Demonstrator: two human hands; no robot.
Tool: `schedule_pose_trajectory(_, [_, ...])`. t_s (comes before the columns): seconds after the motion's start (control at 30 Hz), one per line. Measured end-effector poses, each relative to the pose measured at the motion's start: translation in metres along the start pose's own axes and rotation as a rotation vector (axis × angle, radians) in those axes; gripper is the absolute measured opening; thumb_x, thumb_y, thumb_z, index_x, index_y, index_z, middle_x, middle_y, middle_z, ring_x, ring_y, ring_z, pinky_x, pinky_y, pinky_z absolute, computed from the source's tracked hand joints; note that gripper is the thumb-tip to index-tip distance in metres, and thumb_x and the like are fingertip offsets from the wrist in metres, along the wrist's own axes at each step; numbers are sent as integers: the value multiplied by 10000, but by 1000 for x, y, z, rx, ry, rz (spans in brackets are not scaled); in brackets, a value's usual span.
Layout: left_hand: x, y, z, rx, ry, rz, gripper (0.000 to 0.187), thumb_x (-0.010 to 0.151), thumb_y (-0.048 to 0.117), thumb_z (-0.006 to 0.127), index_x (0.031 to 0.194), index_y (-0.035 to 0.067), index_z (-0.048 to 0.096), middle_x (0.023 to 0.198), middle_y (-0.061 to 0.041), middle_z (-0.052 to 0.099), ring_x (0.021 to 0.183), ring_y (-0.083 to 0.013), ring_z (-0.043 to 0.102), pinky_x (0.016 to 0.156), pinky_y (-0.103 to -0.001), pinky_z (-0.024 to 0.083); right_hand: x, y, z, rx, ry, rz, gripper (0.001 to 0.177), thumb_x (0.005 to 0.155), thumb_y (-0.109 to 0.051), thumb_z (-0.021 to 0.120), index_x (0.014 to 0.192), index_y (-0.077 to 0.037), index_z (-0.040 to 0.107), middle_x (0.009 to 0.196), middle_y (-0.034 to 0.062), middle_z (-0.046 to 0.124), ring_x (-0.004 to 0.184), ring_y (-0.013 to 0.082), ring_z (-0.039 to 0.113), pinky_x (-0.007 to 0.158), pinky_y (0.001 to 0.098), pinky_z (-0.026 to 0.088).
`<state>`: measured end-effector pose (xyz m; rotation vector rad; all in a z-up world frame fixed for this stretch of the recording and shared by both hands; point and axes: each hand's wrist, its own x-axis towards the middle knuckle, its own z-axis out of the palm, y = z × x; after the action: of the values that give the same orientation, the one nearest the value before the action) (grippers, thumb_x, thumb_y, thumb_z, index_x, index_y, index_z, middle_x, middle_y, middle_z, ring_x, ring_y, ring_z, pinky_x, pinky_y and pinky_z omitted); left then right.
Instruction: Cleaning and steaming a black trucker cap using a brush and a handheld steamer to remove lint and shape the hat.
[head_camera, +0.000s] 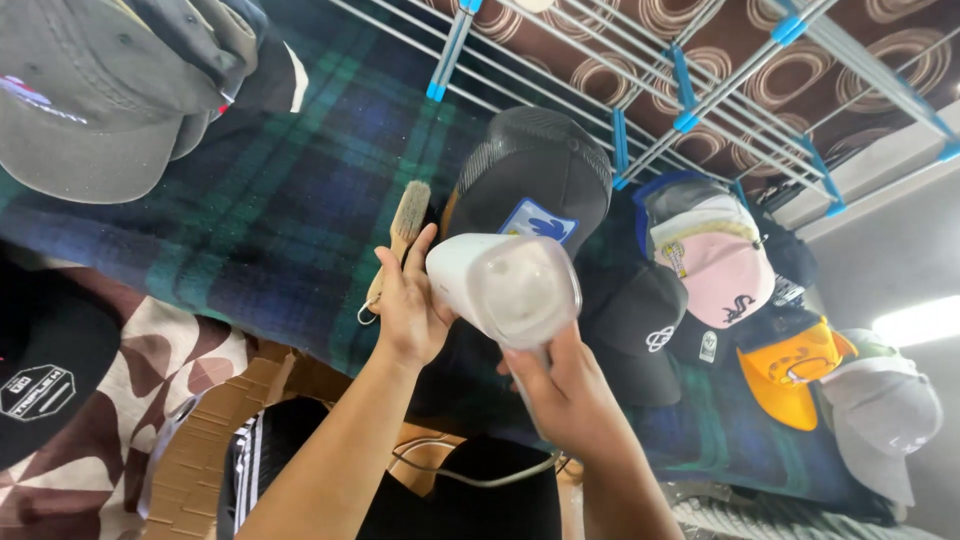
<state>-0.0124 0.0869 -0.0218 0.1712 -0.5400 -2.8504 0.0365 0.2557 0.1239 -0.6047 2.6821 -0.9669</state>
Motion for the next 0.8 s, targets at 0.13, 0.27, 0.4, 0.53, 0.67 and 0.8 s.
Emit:
schedule_pose_trajectory(0.13, [-6, 6, 7, -3, -24, 26, 943, 881, 782, 183, 1595, 210, 413, 451, -16, 435, 446, -133, 478, 429, -239, 393, -7, 51, 15, 24, 129, -161, 220, 949, -245, 606, 907, -58, 713, 824, 53, 778, 757, 202, 717, 750, 349, 544])
schedule_pose_trajectory(0.27, [0, 2, 3, -65, -36, 22, 934, 878, 786, 255, 1563, 186, 464, 443, 10, 395, 418, -107, 414, 441, -233, 359, -14, 86, 25, 89, 225, -310, 167, 902, -86, 631, 1045, -6, 667, 843, 104, 777, 762, 206, 770, 690, 336, 629])
schedule_pose_trajectory(0.4, [-1, 3, 8, 14, -8, -3, 818, 953, 713, 244, 1575, 225, 456, 1051, -54, 718, 753, -116, 583, 571, -258, 503, -25, 125, 33, 351, 242, -356, 154, 934, -106, 638, 1019, 3, 707, 858, 136, 740, 765, 211, 730, 663, 325, 626])
schedule_pose_trajectory(0.53, [-3, 3, 18, 114, 26, 22, 661, 996, 555, 335, 1572, 240, 418, 1479, -60, 597, 1157, -197, 658, 732, -340, 594, -17, 175, 31, 425, 483, -156, 281, 797, -93, 838, 1048, -35, 727, 944, 78, 729, 832, 162, 699, 747, 329, 631])
schedule_pose_trajectory(0.67, [-7, 9, 29, 166, 37, 0, 625, 1008, 529, 303, 1579, 286, 380, 1557, -44, 536, 1226, -201, 635, 773, -329, 584, 3, 140, 6, 464, 597, -104, 435, 857, -40, 758, 1236, 23, 556, 784, 132, 658, 616, 190, 637, 583, 337, 590])
schedule_pose_trajectory(0.8, [-10, 10, 34, 209, 39, -9, 653, 1004, 521, 296, 1618, 296, 285, 1578, -2, 508, 1218, -176, 632, 796, -313, 586, 25, 104, -27, 352, 624, -201, 102, 928, -85, 722, 990, -37, 657, 761, 66, 678, 667, 138, 654, 696, 306, 588])
